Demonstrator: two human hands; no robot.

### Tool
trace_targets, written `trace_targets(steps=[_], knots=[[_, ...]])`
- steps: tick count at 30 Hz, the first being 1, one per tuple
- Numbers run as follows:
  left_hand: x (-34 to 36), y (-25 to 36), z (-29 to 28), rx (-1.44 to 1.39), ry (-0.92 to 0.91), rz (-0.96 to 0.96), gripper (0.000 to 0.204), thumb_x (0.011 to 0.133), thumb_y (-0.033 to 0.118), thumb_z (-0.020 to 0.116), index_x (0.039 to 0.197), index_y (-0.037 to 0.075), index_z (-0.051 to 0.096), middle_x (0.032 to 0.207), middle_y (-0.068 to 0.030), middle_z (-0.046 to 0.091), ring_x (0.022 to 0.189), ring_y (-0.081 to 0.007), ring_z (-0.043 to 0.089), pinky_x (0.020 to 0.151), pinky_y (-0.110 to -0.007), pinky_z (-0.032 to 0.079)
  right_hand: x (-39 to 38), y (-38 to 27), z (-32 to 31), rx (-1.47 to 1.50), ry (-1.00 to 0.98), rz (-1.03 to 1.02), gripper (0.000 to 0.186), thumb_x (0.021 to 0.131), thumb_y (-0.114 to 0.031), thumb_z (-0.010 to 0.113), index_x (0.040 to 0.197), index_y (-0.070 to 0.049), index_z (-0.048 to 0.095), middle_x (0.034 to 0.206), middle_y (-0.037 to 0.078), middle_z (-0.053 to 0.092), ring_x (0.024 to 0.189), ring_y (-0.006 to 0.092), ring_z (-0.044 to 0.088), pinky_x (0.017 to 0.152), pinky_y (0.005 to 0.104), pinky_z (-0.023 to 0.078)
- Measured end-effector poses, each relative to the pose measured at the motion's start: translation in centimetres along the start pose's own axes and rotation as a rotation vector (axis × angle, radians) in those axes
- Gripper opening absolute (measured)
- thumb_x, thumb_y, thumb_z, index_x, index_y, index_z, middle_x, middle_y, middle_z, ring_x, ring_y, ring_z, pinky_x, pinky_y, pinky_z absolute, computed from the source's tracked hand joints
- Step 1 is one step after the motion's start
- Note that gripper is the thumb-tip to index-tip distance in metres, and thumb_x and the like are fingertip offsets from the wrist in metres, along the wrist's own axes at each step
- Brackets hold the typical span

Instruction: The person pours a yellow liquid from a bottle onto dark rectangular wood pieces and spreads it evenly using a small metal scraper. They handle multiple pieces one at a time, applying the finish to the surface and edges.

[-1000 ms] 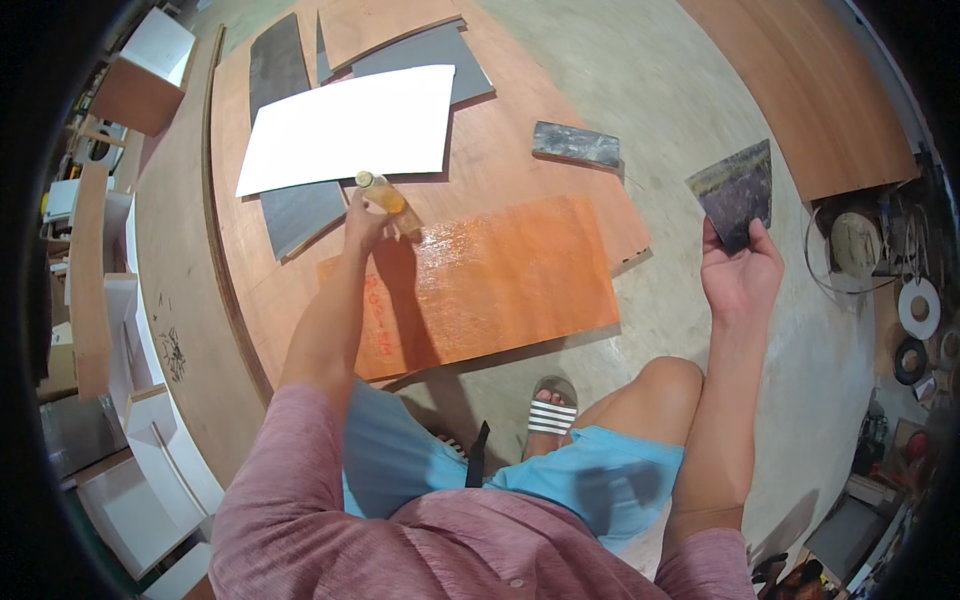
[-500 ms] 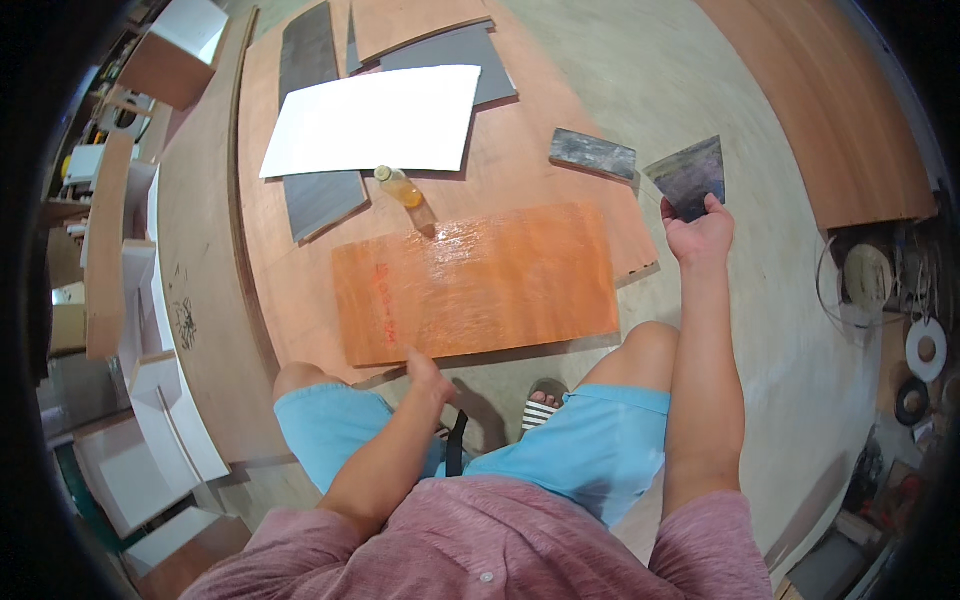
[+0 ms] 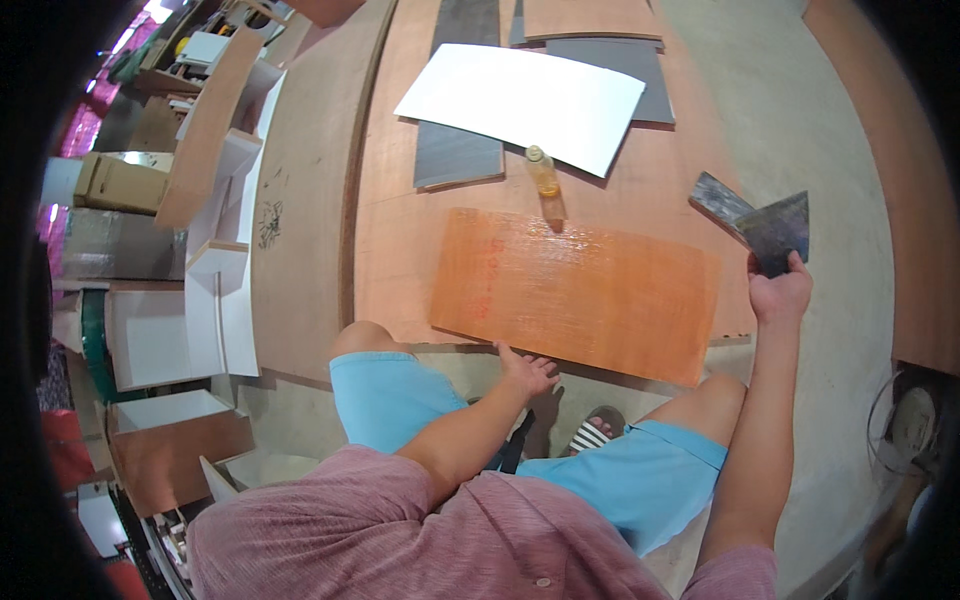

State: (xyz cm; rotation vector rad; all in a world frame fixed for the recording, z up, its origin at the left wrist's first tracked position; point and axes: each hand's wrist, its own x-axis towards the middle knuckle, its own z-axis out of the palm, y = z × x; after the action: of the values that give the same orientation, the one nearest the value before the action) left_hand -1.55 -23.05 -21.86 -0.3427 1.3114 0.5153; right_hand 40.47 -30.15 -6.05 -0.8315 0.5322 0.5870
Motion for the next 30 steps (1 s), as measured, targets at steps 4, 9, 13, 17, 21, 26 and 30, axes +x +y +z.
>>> trace_targets(steps=[4, 9, 13, 17, 21, 26, 30], knots=[[-0.2, 0.2, -1.1, -0.025, -0.016, 0.021, 0.126, 0.075, 0.096, 0.027, 0.16, 0.01, -0.007, 0.166, -0.0233, 0.005, 0.154, -0.039, 0.005, 0.121, -0.057, -0.001, -0.6, 0.3, -0.5, -0.038, -0.012, 0.005, 0.033, 0.103, -0.023, 0.044, 0.128, -0.004, 0.054, 0.128, 0.014, 0.06, 0.114, 0.0319, 0.056, 0.097, 0.0471, 0.045], [0.4, -0.1, -0.8, -0.06, 0.015, 0.077, 0.127, 0.073, 0.098, 0.026, 0.161, 0.011, -0.001, 0.166, -0.021, 0.004, 0.153, -0.0395, 0.008, 0.122, -0.054, 0.002, -0.1, -1.9, -3.7, -0.159, 0.002, -0.043, 0.029, 0.103, -0.021, 0.044, 0.126, -0.006, 0.054, 0.128, 0.013, 0.06, 0.115, 0.0305, 0.056, 0.097, 0.0467, 0.044], [0.0, 0.9, -0.5, 0.005, -0.032, 0.122, 0.128, 0.071, 0.1, 0.024, 0.161, 0.012, 0.002, 0.167, -0.0206, 0.0, 0.153, -0.0396, 0.005, 0.121, -0.056, 0.001, 0.1, -3.3, -5.6, -0.18, 0.067, -0.011, 0.03, 0.104, -0.022, 0.043, 0.127, -0.007, 0.053, 0.132, 0.013, 0.058, 0.12, 0.0297, 0.055, 0.102, 0.0485, 0.043], [-0.5, 3.2, -1.9, -0.031, -0.058, 0.147, 0.128, 0.069, 0.101, 0.023, 0.161, 0.016, 0.004, 0.167, -0.0196, 0.001, 0.153, -0.04, 0.006, 0.12, -0.059, 0.002, 0.0, -0.5, -2.9, -0.313, -0.105, 0.242, 0.038, 0.104, -0.022, 0.04, 0.134, -0.002, 0.05, 0.14, 0.015, 0.054, 0.129, 0.0333, 0.05, 0.112, 0.0538, 0.037], [-1.1, 3.9, -0.8, -0.011, 0.006, 0.184, 0.12, 0.074, 0.097, 0.02, 0.161, 0.016, 0.01, 0.165, -0.0174, 0.012, 0.15, -0.0377, 0.017, 0.118, -0.057, 0.01, 4.4, -1.1, -2.2, -0.576, -0.384, 0.437, 0.044, 0.1, -0.02, 0.044, 0.136, 0.005, 0.049, 0.134, 0.023, 0.059, 0.123, 0.0334, 0.058, 0.105, 0.0498, 0.046], [0.5, 4.4, -1.9, 0.041, -0.003, 0.203, 0.115, 0.077, 0.095, 0.018, 0.159, 0.014, 0.019, 0.154, -0.016, 0.033, 0.127, -0.0302, 0.04, 0.099, -0.047, 0.029, 5.9, 5.7, 0.9, -0.964, -0.788, 0.57, 0.037, 0.091, -0.013, 0.055, 0.122, 0.006, 0.06, 0.119, 0.016, 0.068, 0.109, 0.0275, 0.064, 0.099, 0.0391, 0.048], [1.5, 5.0, -3.4, 0.052, 0.016, 0.226, 0.117, 0.076, 0.096, 0.016, 0.151, 0.008, 0.032, 0.136, -0.0128, 0.047, 0.103, -0.0249, 0.047, 0.078, -0.036, 0.03, 7.1, 13.8, 0.9, -1.388, -0.98, 0.532, 0.027, 0.086, -0.007, 0.056, 0.107, 0.002, 0.07, 0.1, 0.004, 0.07, 0.087, 0.0153, 0.061, 0.089, 0.031, 0.044]])
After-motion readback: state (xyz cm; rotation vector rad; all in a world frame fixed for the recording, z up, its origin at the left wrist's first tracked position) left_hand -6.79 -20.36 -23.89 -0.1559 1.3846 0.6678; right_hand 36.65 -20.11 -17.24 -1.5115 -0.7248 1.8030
